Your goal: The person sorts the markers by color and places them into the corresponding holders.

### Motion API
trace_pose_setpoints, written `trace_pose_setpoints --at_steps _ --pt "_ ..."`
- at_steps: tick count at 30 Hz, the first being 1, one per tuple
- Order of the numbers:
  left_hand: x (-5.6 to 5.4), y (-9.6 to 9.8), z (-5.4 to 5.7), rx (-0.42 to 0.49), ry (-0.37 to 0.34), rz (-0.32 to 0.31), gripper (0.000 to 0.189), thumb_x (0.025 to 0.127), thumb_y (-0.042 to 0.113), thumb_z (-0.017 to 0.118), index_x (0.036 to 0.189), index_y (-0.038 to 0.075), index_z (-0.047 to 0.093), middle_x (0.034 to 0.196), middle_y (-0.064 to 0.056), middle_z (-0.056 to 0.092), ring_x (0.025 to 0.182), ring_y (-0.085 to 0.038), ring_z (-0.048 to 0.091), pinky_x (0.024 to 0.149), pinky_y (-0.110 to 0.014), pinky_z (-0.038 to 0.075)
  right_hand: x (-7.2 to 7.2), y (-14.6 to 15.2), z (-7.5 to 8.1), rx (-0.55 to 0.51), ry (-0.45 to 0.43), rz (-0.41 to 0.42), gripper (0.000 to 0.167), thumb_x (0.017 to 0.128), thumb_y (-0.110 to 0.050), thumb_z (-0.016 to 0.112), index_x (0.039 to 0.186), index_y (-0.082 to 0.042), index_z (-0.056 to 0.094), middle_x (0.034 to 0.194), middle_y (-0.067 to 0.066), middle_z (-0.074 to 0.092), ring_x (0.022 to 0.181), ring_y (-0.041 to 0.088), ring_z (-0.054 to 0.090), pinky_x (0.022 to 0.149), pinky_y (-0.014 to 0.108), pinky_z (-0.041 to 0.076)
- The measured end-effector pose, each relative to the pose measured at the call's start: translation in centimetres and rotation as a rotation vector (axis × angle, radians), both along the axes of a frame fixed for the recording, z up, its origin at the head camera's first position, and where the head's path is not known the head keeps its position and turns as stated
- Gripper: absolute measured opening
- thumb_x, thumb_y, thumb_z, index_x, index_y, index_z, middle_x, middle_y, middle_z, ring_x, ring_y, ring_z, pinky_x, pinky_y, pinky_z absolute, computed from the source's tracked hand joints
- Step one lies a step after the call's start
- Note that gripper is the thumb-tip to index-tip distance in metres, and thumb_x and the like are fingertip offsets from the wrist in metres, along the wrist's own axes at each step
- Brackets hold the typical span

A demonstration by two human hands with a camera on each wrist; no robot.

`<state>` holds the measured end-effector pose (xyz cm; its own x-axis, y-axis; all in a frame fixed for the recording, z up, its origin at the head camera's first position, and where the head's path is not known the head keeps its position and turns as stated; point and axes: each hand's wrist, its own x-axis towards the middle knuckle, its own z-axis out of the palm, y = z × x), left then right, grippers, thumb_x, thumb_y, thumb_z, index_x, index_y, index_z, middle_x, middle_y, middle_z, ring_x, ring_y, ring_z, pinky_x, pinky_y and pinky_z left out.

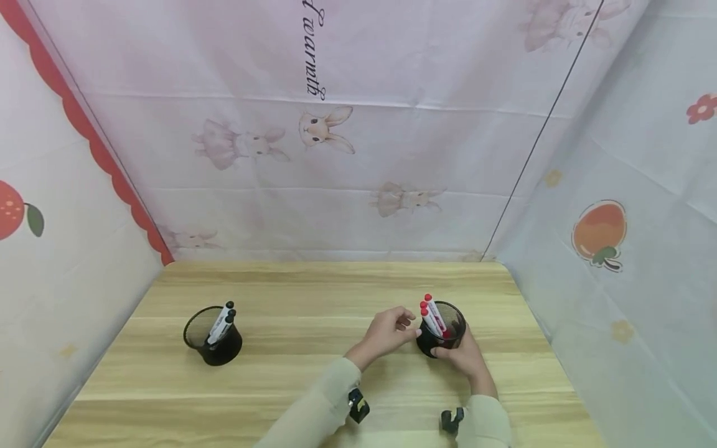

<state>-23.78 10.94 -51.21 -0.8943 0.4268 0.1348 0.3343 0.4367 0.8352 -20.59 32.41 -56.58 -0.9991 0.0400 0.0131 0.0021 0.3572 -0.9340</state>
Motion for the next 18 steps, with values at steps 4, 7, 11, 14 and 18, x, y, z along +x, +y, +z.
trace_pose_setpoints --at_steps 4,7,11,14,18 --pt "0.5 -2.4 0.1 -0.069 0.069 0.012 0.035 0.083 0.028 0.070 0.112 0.009 0.063 0.103 -0.004 0.063 0.090 -0.017 0.060 0.074 -0.024 0.049 1.6 -0.8 1.4 0.213 -0.069 -0.094 0.094 0.071 -0.002 0.071 0.142 0.009 0.011 0.138 0.038 0.025 0.127 0.052 0.021 0.103 0.061 0.019" --pt "0.9 -4.2 0.0 -0.151 0.175 0.053 0.034 0.084 0.028 0.069 0.113 0.010 0.063 0.105 -0.003 0.062 0.093 -0.017 0.059 0.075 -0.026 0.049 2.5 -1.6 2.6 0.293 -0.049 -0.239 0.076 0.073 -0.002 0.064 0.137 0.010 0.025 0.127 0.037 0.036 0.116 0.052 0.036 0.094 0.060 0.033" --pt "1.6 -6.2 -0.1 -0.255 0.306 0.110 0.032 0.085 0.029 0.069 0.111 0.012 0.063 0.108 -0.002 0.061 0.095 -0.016 0.060 0.075 -0.027 0.051 3.6 -3.0 3.7 0.346 0.065 -0.472 0.050 0.073 0.000 0.062 0.119 0.008 0.045 0.107 0.027 0.044 0.095 0.041 0.045 0.074 0.050 0.039" --pt "2.1 -7.6 -0.3 -0.274 0.378 0.153 0.029 0.085 0.028 0.069 0.108 0.012 0.064 0.106 -0.003 0.062 0.091 -0.017 0.061 0.073 -0.028 0.052 3.9 -4.2 4.2 0.379 0.175 -0.573 0.035 0.073 0.002 0.060 0.107 0.006 0.052 0.097 0.022 0.045 0.087 0.035 0.044 0.065 0.045 0.036" --pt "2.2 -9.6 0.0 -0.270 0.488 0.231 0.036 0.084 0.029 0.070 0.113 0.010 0.061 0.113 -0.008 0.060 0.099 -0.022 0.059 0.078 -0.035 0.051 3.4 -5.6 4.3 0.464 0.420 -0.574 0.025 0.070 0.004 0.056 0.094 0.005 0.059 0.083 0.018 0.052 0.075 0.031 0.048 0.057 0.043 0.038"
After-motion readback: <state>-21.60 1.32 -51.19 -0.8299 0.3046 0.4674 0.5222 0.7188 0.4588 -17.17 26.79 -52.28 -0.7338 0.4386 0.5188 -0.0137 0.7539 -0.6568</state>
